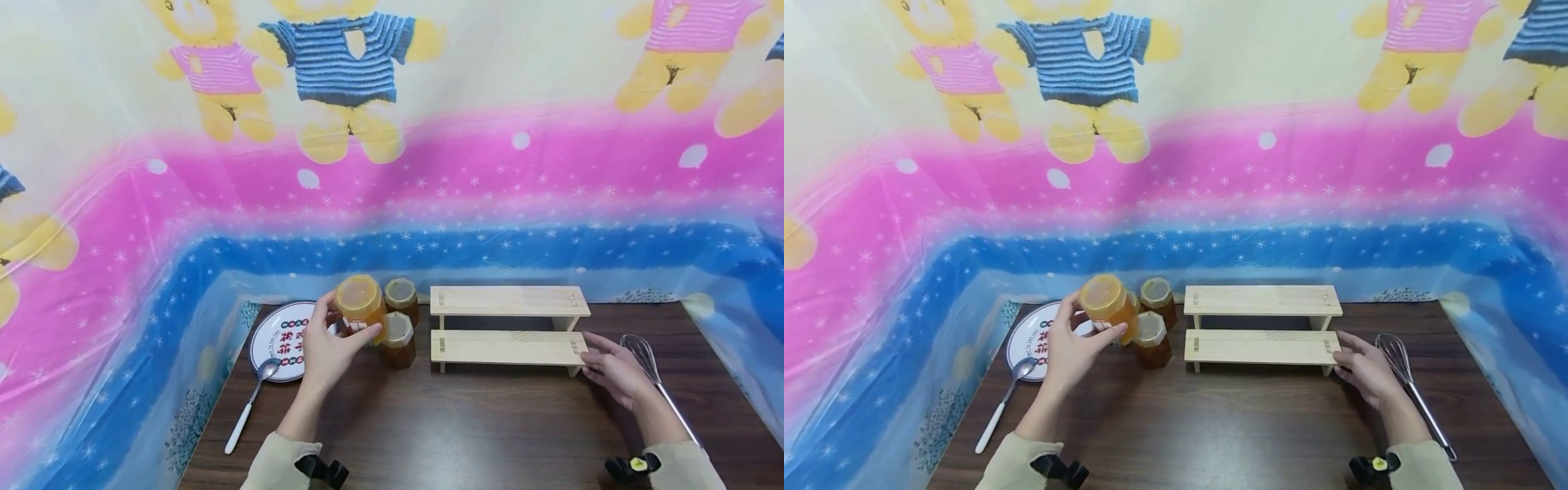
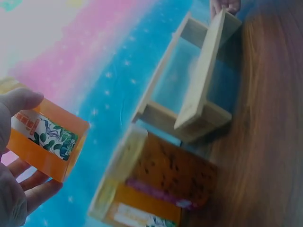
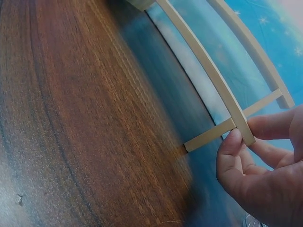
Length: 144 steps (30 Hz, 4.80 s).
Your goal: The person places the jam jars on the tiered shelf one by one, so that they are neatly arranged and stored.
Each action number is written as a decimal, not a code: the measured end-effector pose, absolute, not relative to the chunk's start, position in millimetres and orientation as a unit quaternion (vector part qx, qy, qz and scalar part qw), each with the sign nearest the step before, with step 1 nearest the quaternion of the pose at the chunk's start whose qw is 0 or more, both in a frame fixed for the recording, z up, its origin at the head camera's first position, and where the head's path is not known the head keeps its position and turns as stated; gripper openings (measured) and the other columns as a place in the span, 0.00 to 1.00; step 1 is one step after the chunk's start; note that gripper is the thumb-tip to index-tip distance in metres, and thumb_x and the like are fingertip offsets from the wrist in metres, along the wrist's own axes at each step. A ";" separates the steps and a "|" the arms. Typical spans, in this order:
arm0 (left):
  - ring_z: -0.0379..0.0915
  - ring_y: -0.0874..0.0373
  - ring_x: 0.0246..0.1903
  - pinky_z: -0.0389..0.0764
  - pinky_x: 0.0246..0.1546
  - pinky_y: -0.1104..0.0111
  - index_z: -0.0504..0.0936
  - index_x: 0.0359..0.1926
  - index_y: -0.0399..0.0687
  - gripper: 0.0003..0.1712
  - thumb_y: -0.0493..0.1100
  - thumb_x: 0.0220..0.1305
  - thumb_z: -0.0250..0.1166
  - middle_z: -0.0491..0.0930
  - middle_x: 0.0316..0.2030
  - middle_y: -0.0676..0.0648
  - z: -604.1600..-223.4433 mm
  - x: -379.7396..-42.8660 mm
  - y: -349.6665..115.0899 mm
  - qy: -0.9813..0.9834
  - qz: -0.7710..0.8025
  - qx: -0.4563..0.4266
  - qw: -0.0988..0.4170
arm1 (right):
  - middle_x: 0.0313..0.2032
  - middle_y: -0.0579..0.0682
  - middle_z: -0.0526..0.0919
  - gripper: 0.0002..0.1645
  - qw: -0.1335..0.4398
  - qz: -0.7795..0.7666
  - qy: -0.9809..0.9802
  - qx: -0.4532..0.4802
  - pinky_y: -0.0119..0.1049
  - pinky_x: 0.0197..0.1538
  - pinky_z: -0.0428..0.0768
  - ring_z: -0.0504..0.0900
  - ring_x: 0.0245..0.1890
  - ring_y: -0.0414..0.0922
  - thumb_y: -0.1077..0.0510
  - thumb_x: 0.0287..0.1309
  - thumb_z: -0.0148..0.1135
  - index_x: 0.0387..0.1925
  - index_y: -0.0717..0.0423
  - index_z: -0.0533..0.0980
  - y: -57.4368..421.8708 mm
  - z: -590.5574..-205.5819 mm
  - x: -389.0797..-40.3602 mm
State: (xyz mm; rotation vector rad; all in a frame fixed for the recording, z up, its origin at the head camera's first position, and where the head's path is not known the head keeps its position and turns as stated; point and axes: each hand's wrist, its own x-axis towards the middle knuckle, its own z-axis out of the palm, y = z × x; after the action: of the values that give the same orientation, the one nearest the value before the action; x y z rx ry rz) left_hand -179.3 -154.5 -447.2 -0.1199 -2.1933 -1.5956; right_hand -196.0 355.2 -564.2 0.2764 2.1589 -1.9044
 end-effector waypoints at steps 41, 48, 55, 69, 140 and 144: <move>0.76 0.61 0.53 0.83 0.47 0.60 0.73 0.69 0.65 0.46 0.54 0.50 0.85 0.78 0.54 0.58 -434.8 -247.3 46.6 -0.791 -0.588 -0.135 0.099 | 0.66 0.72 0.66 0.43 0.114 -0.670 0.727 0.100 0.35 0.49 0.83 0.81 0.45 0.36 0.63 0.76 0.53 0.81 0.66 0.44 356.9 -565.6 -197.9; 0.77 0.61 0.53 0.82 0.47 0.64 0.73 0.69 0.63 0.46 0.52 0.50 0.85 0.78 0.53 0.58 -438.5 -255.0 78.8 -0.786 -0.593 -0.148 0.092 | 0.62 0.68 0.71 0.43 0.112 -0.669 0.727 0.107 0.35 0.48 0.83 0.81 0.45 0.37 0.63 0.75 0.54 0.81 0.66 0.45 357.3 -564.8 -196.6; 0.78 0.62 0.53 0.82 0.48 0.65 0.73 0.68 0.62 0.46 0.53 0.49 0.85 0.78 0.54 0.57 -444.5 -260.4 105.5 -0.791 -0.588 -0.144 0.088 | 0.60 0.64 0.73 0.43 0.112 -0.676 0.720 0.111 0.35 0.49 0.84 0.82 0.44 0.37 0.64 0.74 0.54 0.81 0.66 0.45 356.9 -563.5 -196.8; 0.78 0.63 0.52 0.82 0.49 0.65 0.71 0.69 0.62 0.47 0.55 0.51 0.84 0.78 0.56 0.56 -465.7 -268.6 133.9 -0.810 -0.567 -0.118 0.096 | 0.70 0.73 0.62 0.42 0.115 -0.668 0.725 0.117 0.35 0.49 0.83 0.81 0.46 0.36 0.63 0.76 0.51 0.82 0.64 0.45 355.0 -565.2 -199.6; 0.66 0.59 0.67 0.73 0.64 0.52 0.65 0.76 0.65 0.50 0.57 0.56 0.80 0.72 0.68 0.57 -435.4 -233.4 -22.5 -0.776 -0.580 -0.159 0.190 | 0.66 0.69 0.64 0.42 0.118 -0.665 0.731 0.094 0.36 0.51 0.83 0.81 0.46 0.35 0.62 0.78 0.52 0.82 0.64 0.44 355.6 -564.4 -194.9; 0.66 0.56 0.66 0.74 0.63 0.52 0.68 0.75 0.64 0.48 0.56 0.55 0.80 0.72 0.67 0.58 -442.1 -222.1 -42.9 -0.782 -0.563 -0.131 0.232 | 0.67 0.70 0.64 0.42 0.121 -0.664 0.732 0.093 0.36 0.51 0.83 0.81 0.46 0.35 0.61 0.78 0.52 0.82 0.64 0.43 355.3 -564.9 -194.7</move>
State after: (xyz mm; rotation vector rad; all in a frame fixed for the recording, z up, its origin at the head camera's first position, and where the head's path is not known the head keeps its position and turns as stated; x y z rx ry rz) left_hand -222.1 -42.9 -442.1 -0.3592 -2.1500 -1.5481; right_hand -194.7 355.3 -564.9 0.2704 2.1391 -1.9388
